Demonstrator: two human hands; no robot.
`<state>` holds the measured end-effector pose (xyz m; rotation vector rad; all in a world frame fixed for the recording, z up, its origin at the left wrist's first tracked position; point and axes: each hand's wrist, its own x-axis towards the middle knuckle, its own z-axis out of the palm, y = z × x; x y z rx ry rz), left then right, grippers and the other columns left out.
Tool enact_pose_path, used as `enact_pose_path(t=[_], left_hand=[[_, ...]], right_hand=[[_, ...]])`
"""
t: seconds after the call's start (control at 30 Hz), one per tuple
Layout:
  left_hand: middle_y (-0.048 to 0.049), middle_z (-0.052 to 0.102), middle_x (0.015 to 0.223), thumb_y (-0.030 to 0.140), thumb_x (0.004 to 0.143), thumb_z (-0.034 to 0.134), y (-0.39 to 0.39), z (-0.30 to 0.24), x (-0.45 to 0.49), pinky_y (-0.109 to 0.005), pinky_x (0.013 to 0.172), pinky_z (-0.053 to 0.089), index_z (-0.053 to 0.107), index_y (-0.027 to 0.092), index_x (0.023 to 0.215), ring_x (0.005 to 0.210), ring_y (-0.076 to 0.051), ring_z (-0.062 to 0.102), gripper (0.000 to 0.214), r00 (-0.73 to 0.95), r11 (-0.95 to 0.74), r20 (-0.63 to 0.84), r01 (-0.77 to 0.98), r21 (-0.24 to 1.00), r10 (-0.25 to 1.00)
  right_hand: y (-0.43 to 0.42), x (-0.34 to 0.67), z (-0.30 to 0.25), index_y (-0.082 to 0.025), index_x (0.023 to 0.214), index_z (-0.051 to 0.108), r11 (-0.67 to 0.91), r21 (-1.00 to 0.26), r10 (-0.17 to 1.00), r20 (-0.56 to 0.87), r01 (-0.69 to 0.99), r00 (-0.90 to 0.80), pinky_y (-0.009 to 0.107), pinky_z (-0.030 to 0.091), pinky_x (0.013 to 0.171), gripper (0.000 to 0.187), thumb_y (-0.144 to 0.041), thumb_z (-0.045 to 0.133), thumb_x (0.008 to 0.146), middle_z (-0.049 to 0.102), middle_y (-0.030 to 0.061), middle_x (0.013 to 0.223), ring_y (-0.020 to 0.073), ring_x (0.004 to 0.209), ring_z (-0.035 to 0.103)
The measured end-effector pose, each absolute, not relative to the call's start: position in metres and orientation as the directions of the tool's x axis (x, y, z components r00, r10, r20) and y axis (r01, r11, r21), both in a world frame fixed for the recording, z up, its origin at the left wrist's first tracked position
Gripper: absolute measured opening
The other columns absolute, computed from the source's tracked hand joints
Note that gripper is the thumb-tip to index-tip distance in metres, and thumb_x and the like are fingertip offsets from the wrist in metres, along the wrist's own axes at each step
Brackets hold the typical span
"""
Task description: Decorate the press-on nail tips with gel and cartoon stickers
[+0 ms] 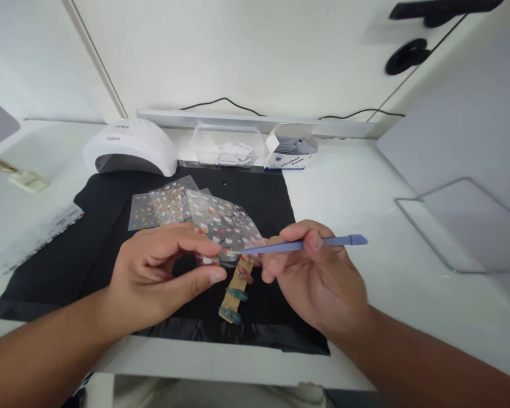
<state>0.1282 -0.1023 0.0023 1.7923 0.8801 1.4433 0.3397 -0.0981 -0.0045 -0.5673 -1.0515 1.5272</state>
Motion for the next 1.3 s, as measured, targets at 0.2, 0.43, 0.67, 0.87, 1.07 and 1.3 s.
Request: enact_pose_path(t=[0.2,0.43,0.67,0.87,1.07,1.3], left_hand=[[0.0003,0.075,0.076,-0.001,0.070,0.075,-0.096,0.002,0.125,-0.020,0.062,0.058,0.077,0.021,0.088,0.064,-0.012,0.070,0.028,0.142,-0.508,0.496,0.064,0.859,0.857],[-0.0017,0.066,0.067,0.023,0.080,0.071,-0.059,-0.002,0.105,-0.025,0.058,0.050,0.069,0.018,0.076,0.060,-0.013,0.060,0.007,0.136,-0.275,0.260,0.108,0.955,0.956],[-0.0010,0.058,0.087,0.028,0.073,0.068,-0.030,-0.013,0.093,-0.025,0.059,0.044,0.058,0.017,0.114,0.068,-0.014,0.053,0.043,0.015,-0.156,0.168,0.455,0.877,0.986],[-0.0062,0.059,0.110,0.023,0.077,0.058,-0.042,0.001,0.089,-0.031,0.076,0.047,0.055,0.019,0.117,0.093,-0.020,0.057,0.041,-0.062,-0.257,0.361,0.592,0.764,0.930],[-0.0056,0.068,0.098,0.023,0.082,0.054,-0.101,0.022,0.097,-0.039,0.085,0.046,0.066,0.021,0.096,0.094,-0.025,0.062,0.018,0.507,-0.464,0.029,0.763,0.451,0.862],[-0.0098,0.071,0.092,0.050,0.077,0.072,-0.151,0.003,0.138,-0.044,0.080,0.046,0.069,0.018,0.092,0.091,-0.031,0.065,0.035,0.301,-0.252,-0.180,0.935,0.249,0.937]], right_hand=[[-0.092,0.345,-0.002,-0.025,0.090,0.073,0.061,-0.864,0.953,0.199,-0.499,-0.228,0.032,0.060,0.063,0.021,-0.044,0.065,0.093,0.074,-0.0033,0.062,0.0149,0.056,0.069],[-0.076,0.356,-0.002,-0.023,0.085,0.073,0.086,-0.891,0.956,0.200,-0.447,-0.214,0.027,0.051,0.051,0.021,-0.044,0.069,0.089,0.071,-0.0018,0.055,0.0137,0.047,0.063],[-0.063,0.361,-0.003,-0.021,0.084,0.075,0.115,-0.884,0.954,0.225,-0.452,-0.199,0.024,0.046,0.045,0.016,-0.035,0.068,0.086,0.068,-0.0023,0.051,0.0123,0.042,0.060],[-0.053,0.366,-0.003,-0.019,0.077,0.071,0.134,-0.906,0.960,0.219,-0.401,-0.172,0.024,0.042,0.042,0.015,-0.032,0.066,0.082,0.063,-0.0023,0.045,0.0115,0.037,0.055],[-0.050,0.364,-0.005,-0.019,0.075,0.068,0.121,-0.924,0.967,0.192,-0.362,-0.167,0.024,0.041,0.040,0.018,-0.036,0.066,0.079,0.060,-0.0043,0.044,0.0102,0.035,0.051],[-0.051,0.361,-0.004,-0.019,0.076,0.066,0.114,-0.936,0.966,0.182,-0.333,-0.181,0.023,0.041,0.039,0.016,-0.035,0.065,0.079,0.059,-0.0048,0.043,0.0102,0.036,0.051]])
